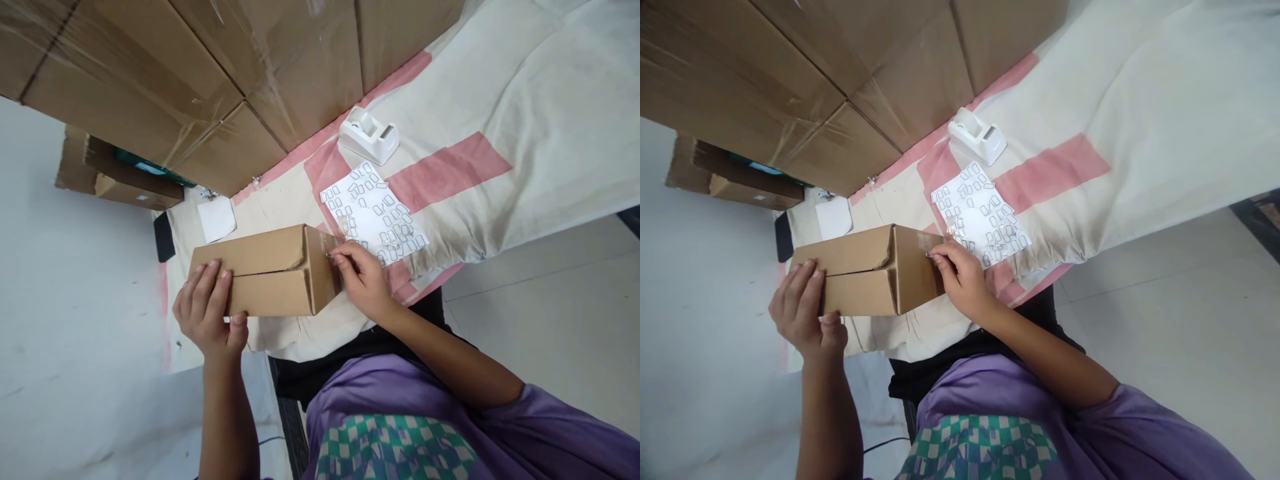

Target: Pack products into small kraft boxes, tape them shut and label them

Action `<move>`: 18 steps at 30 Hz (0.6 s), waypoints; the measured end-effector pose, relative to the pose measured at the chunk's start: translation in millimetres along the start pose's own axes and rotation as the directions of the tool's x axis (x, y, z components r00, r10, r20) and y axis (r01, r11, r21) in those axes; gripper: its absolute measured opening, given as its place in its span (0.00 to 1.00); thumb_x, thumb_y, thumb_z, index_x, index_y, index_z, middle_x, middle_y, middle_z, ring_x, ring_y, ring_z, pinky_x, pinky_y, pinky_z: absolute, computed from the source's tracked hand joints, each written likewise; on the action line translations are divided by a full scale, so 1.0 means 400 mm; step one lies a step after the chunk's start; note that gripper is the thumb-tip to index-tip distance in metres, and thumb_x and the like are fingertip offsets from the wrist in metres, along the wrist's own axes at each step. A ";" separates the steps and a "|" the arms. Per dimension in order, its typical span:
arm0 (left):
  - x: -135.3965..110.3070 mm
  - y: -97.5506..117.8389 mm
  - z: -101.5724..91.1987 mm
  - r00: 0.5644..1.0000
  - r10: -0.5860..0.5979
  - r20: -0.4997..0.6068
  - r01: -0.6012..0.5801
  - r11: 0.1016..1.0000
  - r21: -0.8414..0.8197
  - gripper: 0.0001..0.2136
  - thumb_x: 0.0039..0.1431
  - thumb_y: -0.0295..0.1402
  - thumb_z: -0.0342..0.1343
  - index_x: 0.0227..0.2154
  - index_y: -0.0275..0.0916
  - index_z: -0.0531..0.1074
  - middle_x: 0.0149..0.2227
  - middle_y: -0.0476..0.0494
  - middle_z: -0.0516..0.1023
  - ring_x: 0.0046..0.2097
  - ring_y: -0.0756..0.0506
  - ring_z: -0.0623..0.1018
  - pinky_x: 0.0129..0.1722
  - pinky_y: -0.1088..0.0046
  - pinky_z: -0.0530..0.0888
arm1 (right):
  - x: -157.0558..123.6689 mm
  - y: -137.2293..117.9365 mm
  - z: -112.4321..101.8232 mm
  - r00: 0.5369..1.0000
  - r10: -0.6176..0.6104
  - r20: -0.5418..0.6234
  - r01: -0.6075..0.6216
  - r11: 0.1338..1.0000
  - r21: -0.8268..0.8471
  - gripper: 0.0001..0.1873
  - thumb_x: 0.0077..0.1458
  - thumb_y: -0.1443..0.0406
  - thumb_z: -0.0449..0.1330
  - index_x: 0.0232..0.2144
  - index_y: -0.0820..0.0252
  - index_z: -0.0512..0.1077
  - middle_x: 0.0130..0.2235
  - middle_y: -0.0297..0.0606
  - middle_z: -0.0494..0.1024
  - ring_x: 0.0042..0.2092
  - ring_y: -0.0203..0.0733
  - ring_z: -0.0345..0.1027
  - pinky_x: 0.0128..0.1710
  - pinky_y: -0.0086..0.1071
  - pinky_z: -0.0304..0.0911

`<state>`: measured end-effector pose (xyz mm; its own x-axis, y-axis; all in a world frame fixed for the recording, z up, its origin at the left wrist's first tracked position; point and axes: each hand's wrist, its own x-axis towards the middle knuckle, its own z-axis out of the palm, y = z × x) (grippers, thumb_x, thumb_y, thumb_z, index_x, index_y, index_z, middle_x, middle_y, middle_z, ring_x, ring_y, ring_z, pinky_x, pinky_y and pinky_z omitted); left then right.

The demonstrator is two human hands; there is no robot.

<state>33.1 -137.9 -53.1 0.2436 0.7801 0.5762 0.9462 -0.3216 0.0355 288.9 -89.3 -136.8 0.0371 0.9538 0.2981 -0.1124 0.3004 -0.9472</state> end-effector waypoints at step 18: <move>0.003 0.001 0.001 1.000 0.007 -0.007 -0.007 1.000 0.014 0.27 0.70 0.50 0.39 0.63 0.45 0.69 0.63 0.35 0.73 0.66 0.32 0.70 0.62 0.45 0.66 | -0.001 -0.010 0.012 0.997 0.033 -0.066 -0.030 0.999 0.040 0.05 0.68 0.66 0.55 0.38 0.54 0.71 0.37 0.36 0.73 0.38 0.41 0.69 0.38 0.36 0.65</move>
<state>33.7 -136.9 -52.8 0.2490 0.7743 0.5818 0.9474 -0.3195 0.0198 284.6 -90.8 -132.5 0.0987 0.9609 0.2587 -0.1530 0.2716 -0.9502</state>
